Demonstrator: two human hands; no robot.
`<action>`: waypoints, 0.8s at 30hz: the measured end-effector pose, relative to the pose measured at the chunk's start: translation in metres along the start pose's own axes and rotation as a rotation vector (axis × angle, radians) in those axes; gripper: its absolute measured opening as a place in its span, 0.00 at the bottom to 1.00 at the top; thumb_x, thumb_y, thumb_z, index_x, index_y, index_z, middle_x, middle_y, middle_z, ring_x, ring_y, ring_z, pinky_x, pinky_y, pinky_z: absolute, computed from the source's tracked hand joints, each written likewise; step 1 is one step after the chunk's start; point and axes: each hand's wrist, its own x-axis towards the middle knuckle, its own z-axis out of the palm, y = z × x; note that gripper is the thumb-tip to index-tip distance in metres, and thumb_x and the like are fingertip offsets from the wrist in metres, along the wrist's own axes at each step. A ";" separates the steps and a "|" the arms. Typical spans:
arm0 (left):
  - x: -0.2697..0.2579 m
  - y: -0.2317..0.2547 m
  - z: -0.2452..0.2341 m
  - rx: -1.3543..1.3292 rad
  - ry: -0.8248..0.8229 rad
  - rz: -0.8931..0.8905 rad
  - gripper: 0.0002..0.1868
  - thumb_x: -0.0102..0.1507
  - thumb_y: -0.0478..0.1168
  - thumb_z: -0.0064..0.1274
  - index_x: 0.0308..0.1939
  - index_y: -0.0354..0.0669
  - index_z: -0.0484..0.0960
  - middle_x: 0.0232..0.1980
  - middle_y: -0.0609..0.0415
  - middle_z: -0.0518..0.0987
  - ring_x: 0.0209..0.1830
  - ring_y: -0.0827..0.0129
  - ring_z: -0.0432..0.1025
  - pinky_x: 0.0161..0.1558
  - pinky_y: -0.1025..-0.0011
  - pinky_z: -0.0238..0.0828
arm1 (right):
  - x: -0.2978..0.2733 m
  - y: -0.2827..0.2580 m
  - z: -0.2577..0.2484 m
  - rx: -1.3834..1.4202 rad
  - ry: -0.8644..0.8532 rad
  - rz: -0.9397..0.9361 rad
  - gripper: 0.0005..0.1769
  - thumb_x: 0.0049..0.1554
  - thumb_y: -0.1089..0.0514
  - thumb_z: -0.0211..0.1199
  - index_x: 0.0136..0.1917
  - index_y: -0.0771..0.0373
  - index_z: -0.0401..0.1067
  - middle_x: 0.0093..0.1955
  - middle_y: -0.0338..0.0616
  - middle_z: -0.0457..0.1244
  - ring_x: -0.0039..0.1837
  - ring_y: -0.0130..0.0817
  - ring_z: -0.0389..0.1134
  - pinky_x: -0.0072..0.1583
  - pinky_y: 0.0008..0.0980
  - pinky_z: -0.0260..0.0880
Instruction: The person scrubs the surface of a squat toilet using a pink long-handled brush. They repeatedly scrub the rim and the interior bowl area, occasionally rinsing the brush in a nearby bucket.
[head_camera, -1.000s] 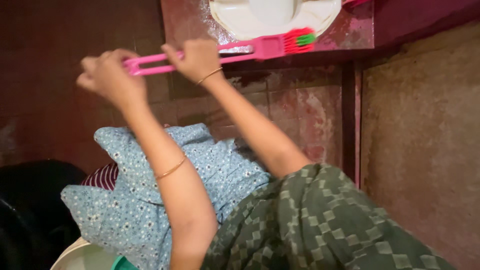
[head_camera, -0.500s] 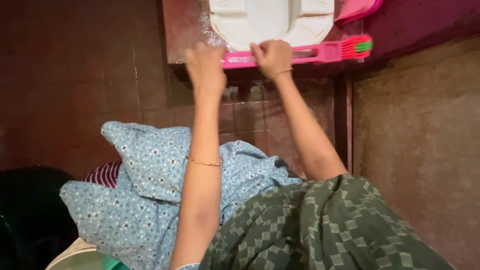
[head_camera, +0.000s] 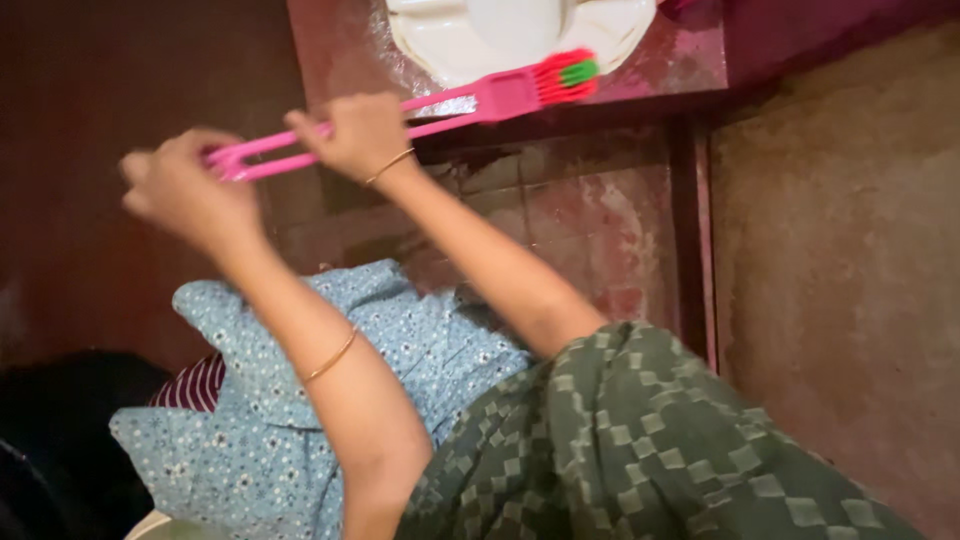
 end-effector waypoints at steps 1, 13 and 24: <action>0.000 0.010 0.014 -0.040 -0.036 0.018 0.09 0.57 0.35 0.60 0.34 0.58 0.90 0.35 0.59 0.82 0.47 0.59 0.68 0.49 0.58 0.57 | -0.001 0.019 -0.004 -0.022 0.022 0.005 0.34 0.56 0.30 0.56 0.23 0.57 0.75 0.24 0.53 0.63 0.30 0.53 0.68 0.37 0.50 0.65; -0.050 0.152 0.096 -0.116 -0.209 0.444 0.13 0.60 0.35 0.52 0.47 0.50 0.85 0.40 0.45 0.79 0.45 0.52 0.71 0.41 0.55 0.66 | -0.036 0.168 -0.144 -0.243 -0.143 0.094 0.28 0.60 0.38 0.60 0.30 0.60 0.80 0.26 0.55 0.63 0.33 0.55 0.66 0.40 0.50 0.64; -0.002 0.027 0.009 -0.067 0.069 -0.106 0.09 0.55 0.37 0.64 0.33 0.61 0.90 0.37 0.57 0.76 0.44 0.58 0.68 0.47 0.61 0.61 | 0.004 0.010 -0.015 -0.012 -0.076 0.127 0.35 0.51 0.26 0.56 0.24 0.58 0.77 0.25 0.54 0.65 0.32 0.54 0.70 0.38 0.51 0.66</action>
